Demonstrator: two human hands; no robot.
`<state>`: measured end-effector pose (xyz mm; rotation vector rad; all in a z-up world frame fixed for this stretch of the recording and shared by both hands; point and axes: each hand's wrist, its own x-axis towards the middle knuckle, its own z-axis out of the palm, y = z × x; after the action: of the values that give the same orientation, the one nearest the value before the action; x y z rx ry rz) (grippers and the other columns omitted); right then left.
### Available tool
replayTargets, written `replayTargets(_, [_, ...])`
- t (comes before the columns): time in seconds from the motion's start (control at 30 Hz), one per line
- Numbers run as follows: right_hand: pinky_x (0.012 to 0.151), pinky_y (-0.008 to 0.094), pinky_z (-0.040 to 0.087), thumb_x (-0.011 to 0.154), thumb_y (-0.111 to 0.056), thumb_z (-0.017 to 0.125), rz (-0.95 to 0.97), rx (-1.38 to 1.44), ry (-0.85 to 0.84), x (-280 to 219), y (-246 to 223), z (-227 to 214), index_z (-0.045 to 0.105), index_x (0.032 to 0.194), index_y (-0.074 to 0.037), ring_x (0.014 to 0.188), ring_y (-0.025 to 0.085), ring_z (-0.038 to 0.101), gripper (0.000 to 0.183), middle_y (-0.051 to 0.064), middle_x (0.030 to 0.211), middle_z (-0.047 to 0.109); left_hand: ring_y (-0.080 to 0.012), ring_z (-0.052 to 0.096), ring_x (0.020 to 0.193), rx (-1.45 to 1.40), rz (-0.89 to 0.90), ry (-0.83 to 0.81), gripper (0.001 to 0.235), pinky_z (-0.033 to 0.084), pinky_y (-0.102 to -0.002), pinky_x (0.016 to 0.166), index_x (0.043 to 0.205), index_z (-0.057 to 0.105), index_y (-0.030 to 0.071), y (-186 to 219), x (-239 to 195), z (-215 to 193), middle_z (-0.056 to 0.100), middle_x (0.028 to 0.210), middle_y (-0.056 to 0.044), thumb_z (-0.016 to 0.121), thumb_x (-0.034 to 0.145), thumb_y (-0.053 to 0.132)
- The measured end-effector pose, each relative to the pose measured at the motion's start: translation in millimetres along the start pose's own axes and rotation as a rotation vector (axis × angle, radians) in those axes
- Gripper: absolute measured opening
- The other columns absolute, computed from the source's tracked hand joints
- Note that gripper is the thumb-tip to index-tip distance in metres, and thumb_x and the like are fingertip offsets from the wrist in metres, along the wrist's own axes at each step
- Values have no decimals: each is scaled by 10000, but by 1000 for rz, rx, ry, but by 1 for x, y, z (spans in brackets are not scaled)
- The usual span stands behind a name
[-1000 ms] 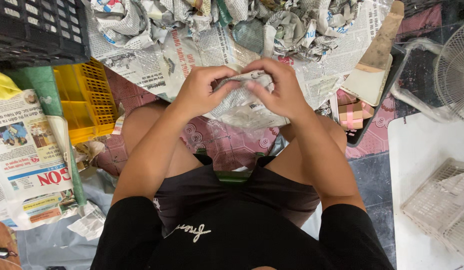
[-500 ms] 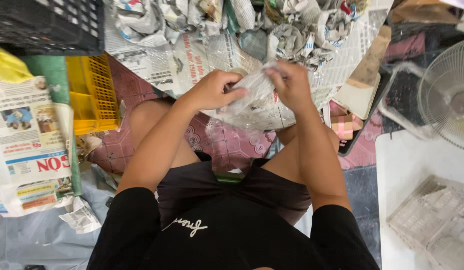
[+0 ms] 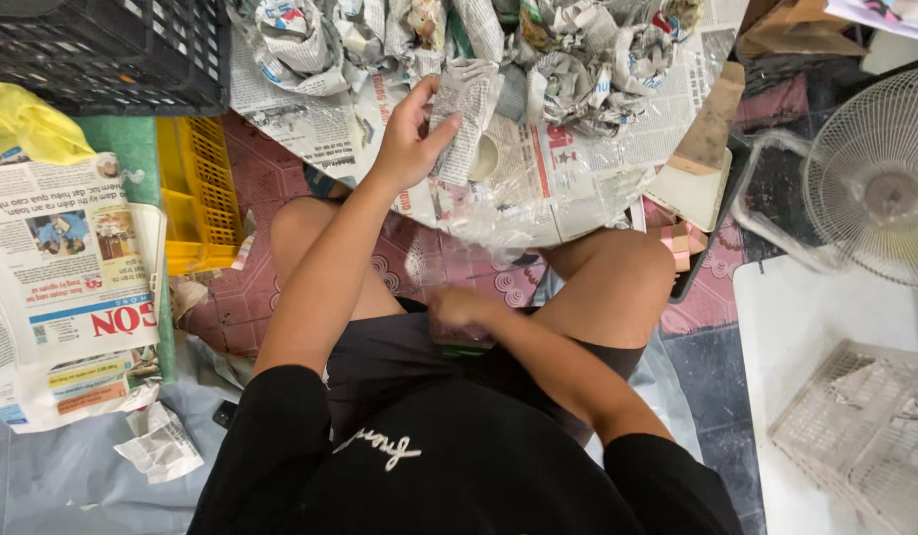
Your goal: The person sits cross-legged and wraps small objects with newspaper and plastic wrap. They fold the newspaper around each item, then enclose it in plastic wrap, repeating the process for several items.
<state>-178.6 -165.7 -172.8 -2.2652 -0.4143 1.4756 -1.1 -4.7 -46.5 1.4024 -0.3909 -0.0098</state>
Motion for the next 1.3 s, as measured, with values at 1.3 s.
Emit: replayTargets(1.3, [699, 316, 498, 1112, -322, 538, -508, 665, 773, -148, 9, -207, 624, 1209, -3, 770, 160, 596, 344, 82, 844, 602, -98, 648, 910, 11, -151, -15, 285, 547, -304, 773, 1234, 648, -28, 45, -2, 32, 720, 1065, -25, 671, 1046, 185])
